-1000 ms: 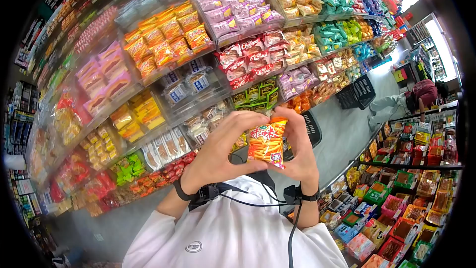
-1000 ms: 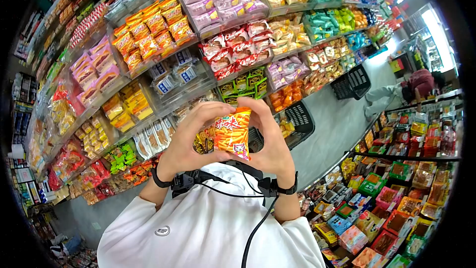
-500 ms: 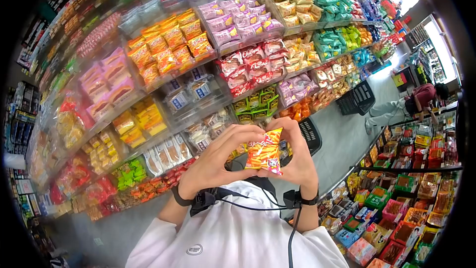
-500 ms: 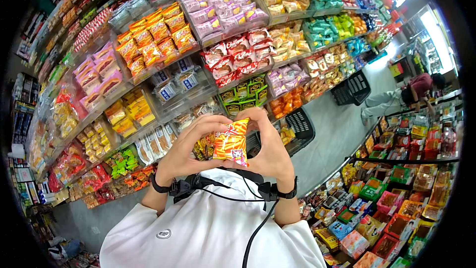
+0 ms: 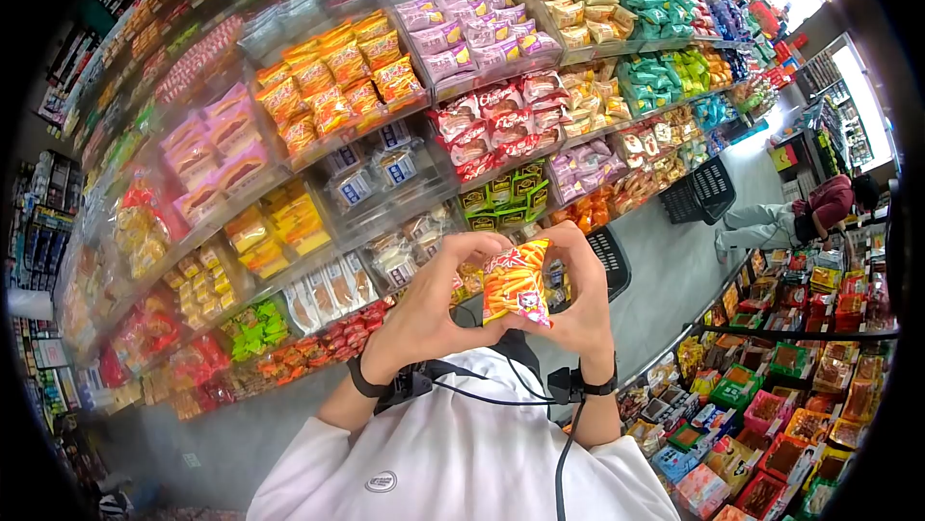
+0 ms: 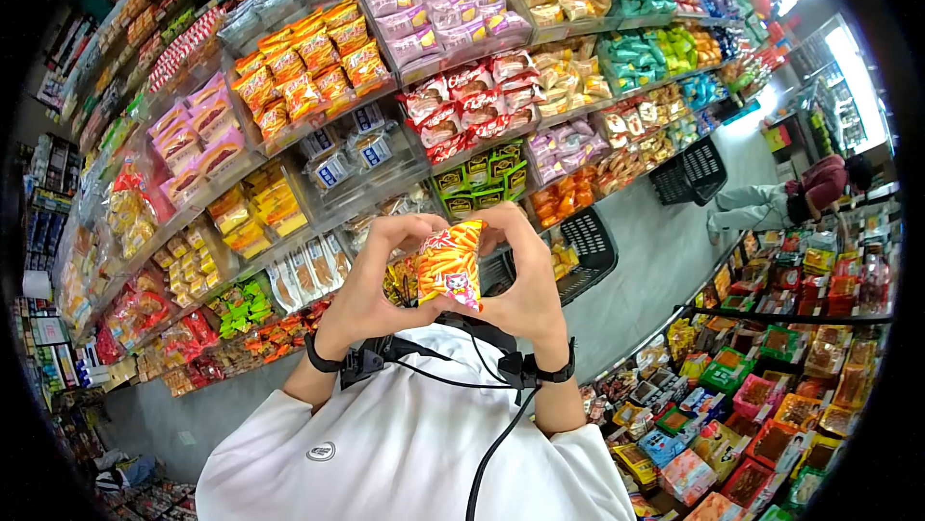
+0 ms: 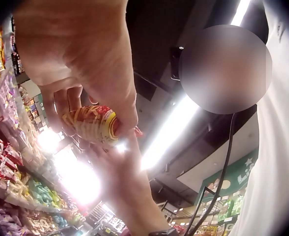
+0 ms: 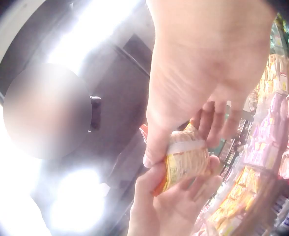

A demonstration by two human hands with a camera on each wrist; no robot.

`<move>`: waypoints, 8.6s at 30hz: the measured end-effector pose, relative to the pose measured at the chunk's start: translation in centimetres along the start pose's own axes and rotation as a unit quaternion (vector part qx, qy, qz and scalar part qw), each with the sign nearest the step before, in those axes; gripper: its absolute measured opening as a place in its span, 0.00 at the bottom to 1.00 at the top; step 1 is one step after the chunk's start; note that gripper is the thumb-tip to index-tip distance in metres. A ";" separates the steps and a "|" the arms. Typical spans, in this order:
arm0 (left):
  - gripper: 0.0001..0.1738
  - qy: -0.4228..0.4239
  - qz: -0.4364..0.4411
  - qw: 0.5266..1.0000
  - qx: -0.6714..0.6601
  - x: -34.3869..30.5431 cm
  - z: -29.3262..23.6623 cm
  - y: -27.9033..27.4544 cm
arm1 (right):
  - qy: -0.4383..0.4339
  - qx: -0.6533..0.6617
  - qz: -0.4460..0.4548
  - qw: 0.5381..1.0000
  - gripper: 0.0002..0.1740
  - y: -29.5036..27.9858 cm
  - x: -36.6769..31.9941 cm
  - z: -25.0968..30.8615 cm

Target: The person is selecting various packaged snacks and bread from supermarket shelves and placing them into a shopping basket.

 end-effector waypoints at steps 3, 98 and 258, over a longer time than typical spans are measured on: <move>0.54 0.019 -0.012 1.000 0.008 -0.2 0.3 0.0 | 0.011 -0.015 0.022 1.000 0.52 -0.1 -0.2 -0.4; 0.29 -0.098 0.013 0.995 0.024 0.5 -0.9 -0.5 | -0.277 -0.202 -0.082 0.936 0.23 0.9 -1.8 4.7; 0.32 0.044 -0.060 0.993 -0.090 -1.1 1.9 0.3 | 0.109 0.000 0.133 0.985 0.33 3.9 0.8 -0.2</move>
Point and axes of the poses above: each hand's wrist, its own x-axis towards the middle knuckle, its own y-axis out of the palm, z = x × y, the point moved 6 cm from there along x, towards the middle knuckle, and after that the axes turned 2 degrees about -z, right-handed, at the moved point
